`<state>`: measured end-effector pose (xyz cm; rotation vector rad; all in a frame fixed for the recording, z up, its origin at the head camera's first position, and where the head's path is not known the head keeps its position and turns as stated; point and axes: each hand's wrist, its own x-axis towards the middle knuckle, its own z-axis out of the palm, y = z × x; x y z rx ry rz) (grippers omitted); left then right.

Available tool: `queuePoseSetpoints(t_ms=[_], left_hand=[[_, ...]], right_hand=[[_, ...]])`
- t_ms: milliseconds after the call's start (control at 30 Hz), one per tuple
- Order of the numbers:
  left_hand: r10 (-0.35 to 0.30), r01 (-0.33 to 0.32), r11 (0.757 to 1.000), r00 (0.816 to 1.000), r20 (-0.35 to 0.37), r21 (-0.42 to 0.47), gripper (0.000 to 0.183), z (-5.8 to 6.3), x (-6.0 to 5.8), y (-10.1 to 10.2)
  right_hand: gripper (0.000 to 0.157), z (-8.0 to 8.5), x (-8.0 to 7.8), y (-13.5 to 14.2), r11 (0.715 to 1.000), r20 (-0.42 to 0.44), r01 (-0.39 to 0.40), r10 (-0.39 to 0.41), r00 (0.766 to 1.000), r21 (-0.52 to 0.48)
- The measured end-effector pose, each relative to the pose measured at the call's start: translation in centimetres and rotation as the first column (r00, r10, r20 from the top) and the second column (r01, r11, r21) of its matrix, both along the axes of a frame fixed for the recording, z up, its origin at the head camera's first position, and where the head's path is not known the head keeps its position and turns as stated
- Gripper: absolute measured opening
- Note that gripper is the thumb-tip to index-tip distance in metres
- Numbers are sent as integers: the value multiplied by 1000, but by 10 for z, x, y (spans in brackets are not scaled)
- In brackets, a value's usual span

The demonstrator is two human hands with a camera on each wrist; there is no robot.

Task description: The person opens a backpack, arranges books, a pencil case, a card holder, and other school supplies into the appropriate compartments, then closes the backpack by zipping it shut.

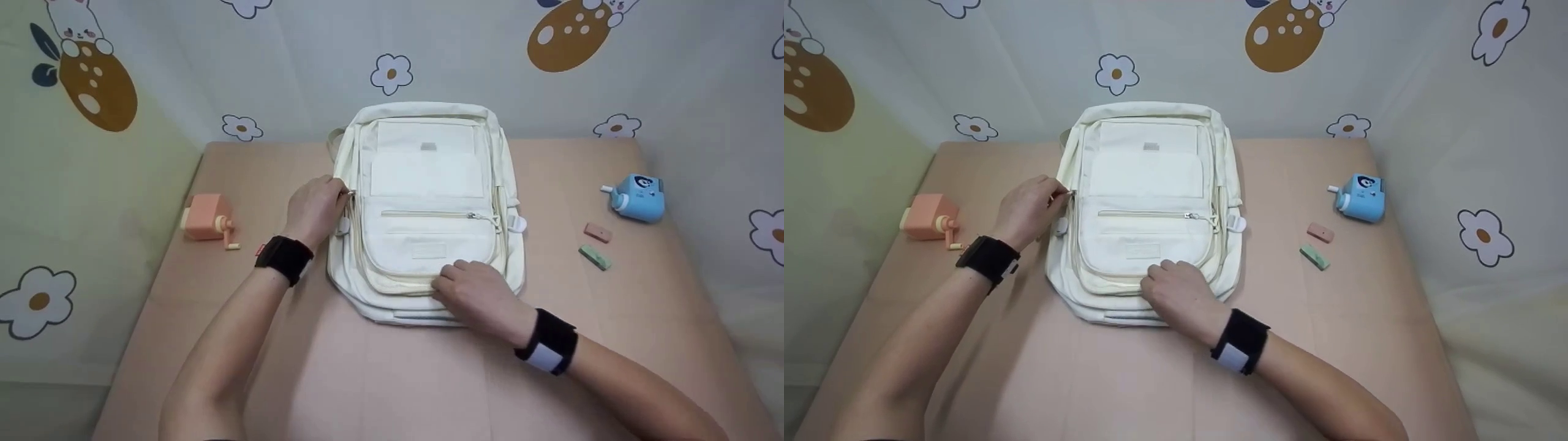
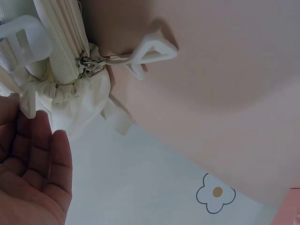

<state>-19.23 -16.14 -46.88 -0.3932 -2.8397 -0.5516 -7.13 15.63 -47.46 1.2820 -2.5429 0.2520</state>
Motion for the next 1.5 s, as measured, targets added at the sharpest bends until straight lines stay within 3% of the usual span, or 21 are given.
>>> queuePoseSetpoints(t_ms=[200, 400, 533, 700, 767, 833, 1033, 1167, 1267, 1400, 1500], left_hand=[[-34, 34, 999, 999, -27, 13, 17, 0, 5, -3], [-189, 189, 982, 982, 4, 27, 37, 0, 16, -1], [-319, 317, 945, 948, 13, 82, 53, -4, 24, -4], [-461, 471, 877, 880, -113, 93, 81, -16, 34, -13], [-506, 520, 851, 850, -146, 75, 80, -21, 37, -15], [-532, 544, 837, 832, -156, 48, 74, -25, 39, -14], [-486, 499, 864, 861, -150, 65, 76, -20, 36, 2], [-471, 495, 854, 867, -164, 162, 72, -9, 28, 17], [-437, 455, 848, 890, -127, 272, 55, -1, 23, 26], [-374, 366, 841, 925, -60, 399, 30, 7, 16, 34], [-311, 276, 823, 950, -13, 496, 22, 11, 12, 35]], right_hand=[[4, -5, -4, 41, 991, 102, 61, -49, 994, -120], [4, 0, -7, 50, 982, 115, 72, -52, 992, -177], [3, 8, -11, 49, 972, 75, 73, -58, 995, -222], [6, 24, -17, 50, 955, 23, 84, -81, 996, -285], [8, 31, -19, 51, 946, 5, 93, -96, 995, -310], [7, 39, -22, 51, 937, -2, 102, -109, 994, -335], [10, 58, -32, 47, 914, -7, 97, -108, 994, -393], [11, 67, -41, 46, 904, 1, 111, -122, 993, -412], [11, 70, -47, 48, 883, 34, 139, -138, 990, -448], [13, 66, -55, 54, 814, 147, 164, -98, 984, -557], [28, 59, -63, 62, 748, 265, 186, -14, 964, -637]])
